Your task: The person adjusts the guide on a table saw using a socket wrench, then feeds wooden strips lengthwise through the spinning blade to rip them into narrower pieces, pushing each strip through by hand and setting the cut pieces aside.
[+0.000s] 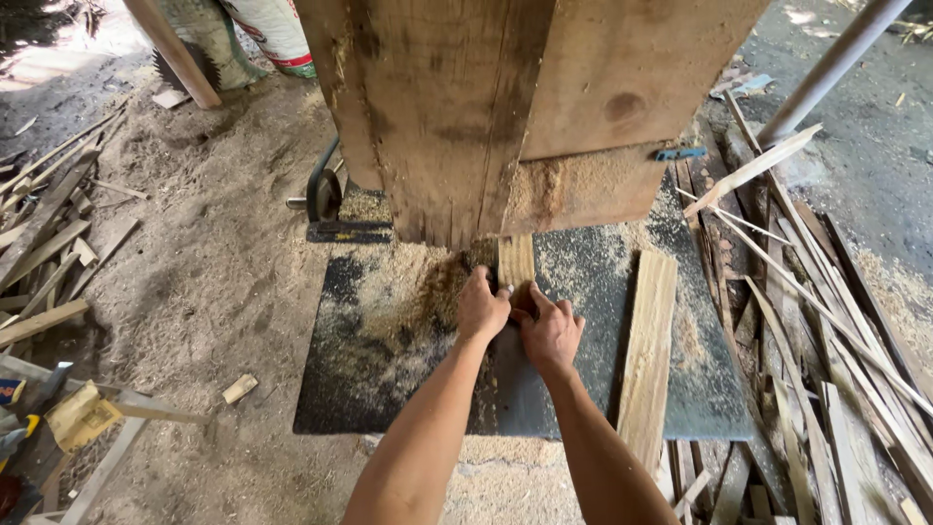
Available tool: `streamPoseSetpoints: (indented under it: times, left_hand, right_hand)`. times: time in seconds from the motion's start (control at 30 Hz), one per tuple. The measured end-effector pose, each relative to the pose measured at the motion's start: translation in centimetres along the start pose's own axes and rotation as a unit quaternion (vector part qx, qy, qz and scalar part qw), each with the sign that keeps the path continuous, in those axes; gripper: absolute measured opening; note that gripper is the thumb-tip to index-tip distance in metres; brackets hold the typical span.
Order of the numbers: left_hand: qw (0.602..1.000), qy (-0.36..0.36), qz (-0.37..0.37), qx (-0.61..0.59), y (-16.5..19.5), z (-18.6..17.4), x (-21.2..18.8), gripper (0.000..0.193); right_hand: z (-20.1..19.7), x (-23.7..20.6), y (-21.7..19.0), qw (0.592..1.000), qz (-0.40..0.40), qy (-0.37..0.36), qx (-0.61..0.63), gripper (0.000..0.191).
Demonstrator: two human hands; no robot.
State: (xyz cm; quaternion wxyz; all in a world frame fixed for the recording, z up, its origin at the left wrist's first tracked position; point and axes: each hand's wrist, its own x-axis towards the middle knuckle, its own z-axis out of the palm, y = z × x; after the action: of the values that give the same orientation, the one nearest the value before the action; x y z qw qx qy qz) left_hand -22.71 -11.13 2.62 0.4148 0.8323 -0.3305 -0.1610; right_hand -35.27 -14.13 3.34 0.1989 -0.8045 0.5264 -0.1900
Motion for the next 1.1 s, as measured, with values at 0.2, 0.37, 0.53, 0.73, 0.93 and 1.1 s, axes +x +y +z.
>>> streamPoseSetpoints:
  times: [0.2, 0.37, 0.53, 0.73, 0.93, 1.1]
  left_hand:
    - [0.997, 0.029, -0.066, -0.035, 1.0, -0.5, 0.5, 0.052]
    - [0.988, 0.063, -0.135, -0.028, 2.0, 0.1, 0.7, 0.046]
    - [0.99, 0.045, -0.135, 0.002, 0.8, -0.6, -5.4, 0.038]
    - [0.982, -0.069, -0.177, 0.015, -0.8, -5.1, -18.0, 0.059]
    - [0.978, -0.159, -0.136, -0.024, -3.0, -7.3, -26.6, 0.061]
    - [0.93, 0.106, 0.351, 0.031, -3.6, -10.2, -29.9, 0.062]
  right_hand:
    - [0.2, 1.9, -0.6, 1.0, 0.011, 0.011, 0.019, 0.064]
    - [-0.6, 2.7, -1.3, 0.999, 0.034, 0.023, 0.024, 0.065]
    - [-2.0, -3.2, -0.3, 0.996, 0.071, -0.02, 0.053, 0.066]
    - [-4.0, -16.7, 2.5, 0.981, 0.135, -0.07, 0.118, 0.045]
    - [-3.0, -27.6, 5.3, 0.885, 0.264, 0.07, 0.378, 0.025]
    - [-9.4, -33.5, 6.1, 0.761, 0.205, 0.027, 0.616, 0.012]
